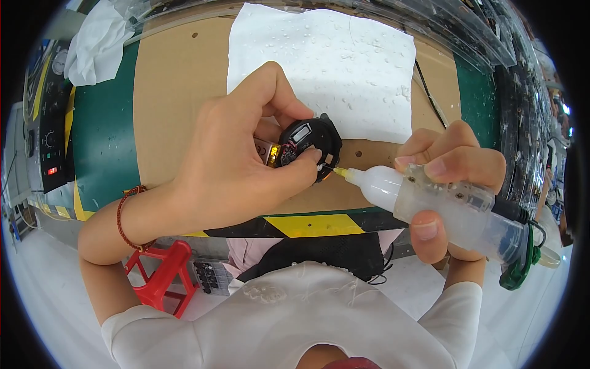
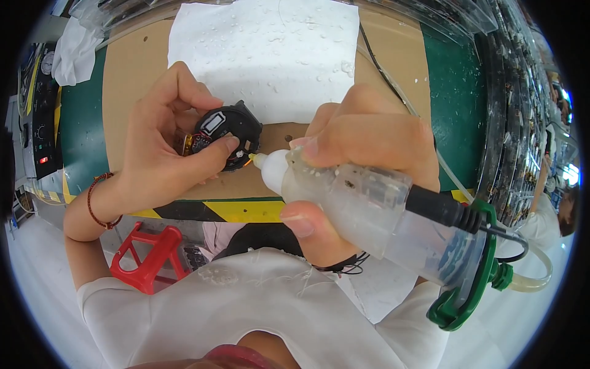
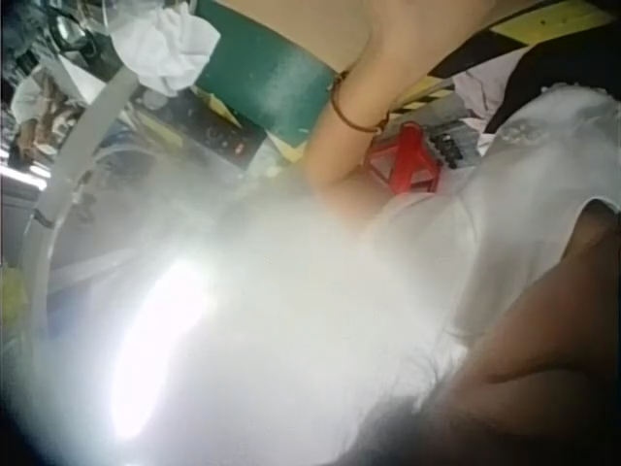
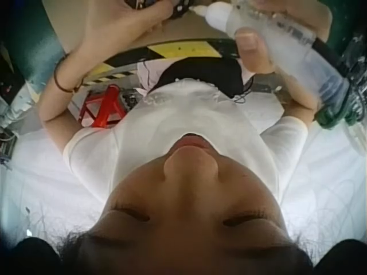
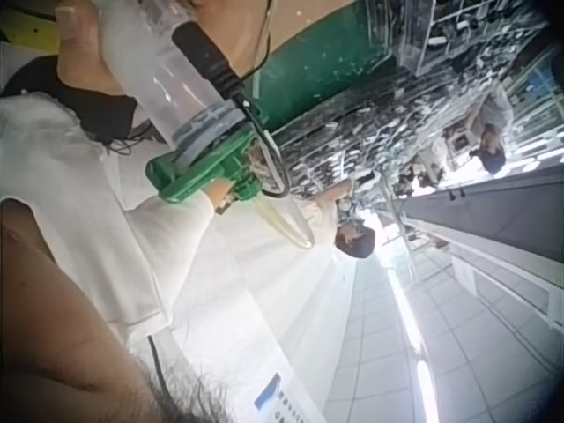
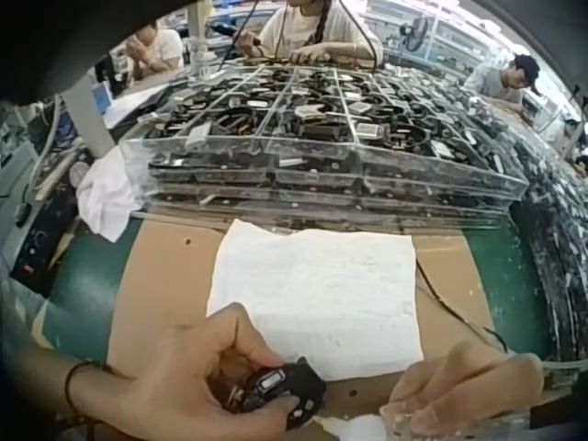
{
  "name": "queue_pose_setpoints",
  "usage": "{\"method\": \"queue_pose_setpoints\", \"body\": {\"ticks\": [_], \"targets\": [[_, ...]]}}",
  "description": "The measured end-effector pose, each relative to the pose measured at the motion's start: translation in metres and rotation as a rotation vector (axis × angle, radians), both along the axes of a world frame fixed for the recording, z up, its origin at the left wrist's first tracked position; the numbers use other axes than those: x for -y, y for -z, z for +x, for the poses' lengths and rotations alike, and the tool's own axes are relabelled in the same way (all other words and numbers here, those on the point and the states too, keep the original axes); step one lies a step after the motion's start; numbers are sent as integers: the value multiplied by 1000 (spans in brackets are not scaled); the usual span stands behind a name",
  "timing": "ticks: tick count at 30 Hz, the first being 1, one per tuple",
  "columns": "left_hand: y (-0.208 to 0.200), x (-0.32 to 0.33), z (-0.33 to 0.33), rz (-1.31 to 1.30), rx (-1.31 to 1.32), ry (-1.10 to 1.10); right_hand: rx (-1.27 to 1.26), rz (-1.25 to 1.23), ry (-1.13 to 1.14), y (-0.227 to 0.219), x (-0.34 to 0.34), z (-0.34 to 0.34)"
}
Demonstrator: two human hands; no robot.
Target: The person applies sealant to small electronic circuit boards using a dispensing syringe tool.
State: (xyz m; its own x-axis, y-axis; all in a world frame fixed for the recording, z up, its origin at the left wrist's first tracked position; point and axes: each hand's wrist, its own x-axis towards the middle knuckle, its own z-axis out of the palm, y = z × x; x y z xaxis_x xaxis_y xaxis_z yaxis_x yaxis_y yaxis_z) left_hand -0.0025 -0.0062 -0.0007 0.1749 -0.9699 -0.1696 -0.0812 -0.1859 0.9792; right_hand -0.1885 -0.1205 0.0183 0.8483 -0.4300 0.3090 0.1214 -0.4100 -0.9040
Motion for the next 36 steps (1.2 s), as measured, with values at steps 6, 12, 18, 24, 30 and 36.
{"method": "queue_pose_setpoints", "body": {"ticks": [6,12,18,24,30,36], "targets": [[2,0,0,-35,20,3,3,0,6,0,-1,-1],[1,-1,0,-11,-16,-7,-2,-16,-5,0,1,0],[2,0,0,-15,24,4,-12,-35,-28,-1,3,-1],[2,0,1,-4,40,19,-10,-26,-16,-1,-1,1],[2,-1,1,-15,37,14,-8,-8,-14,-1,0,-2],[0,-1,1,13,15,20,2,-22,14,0,-2,0]]}}
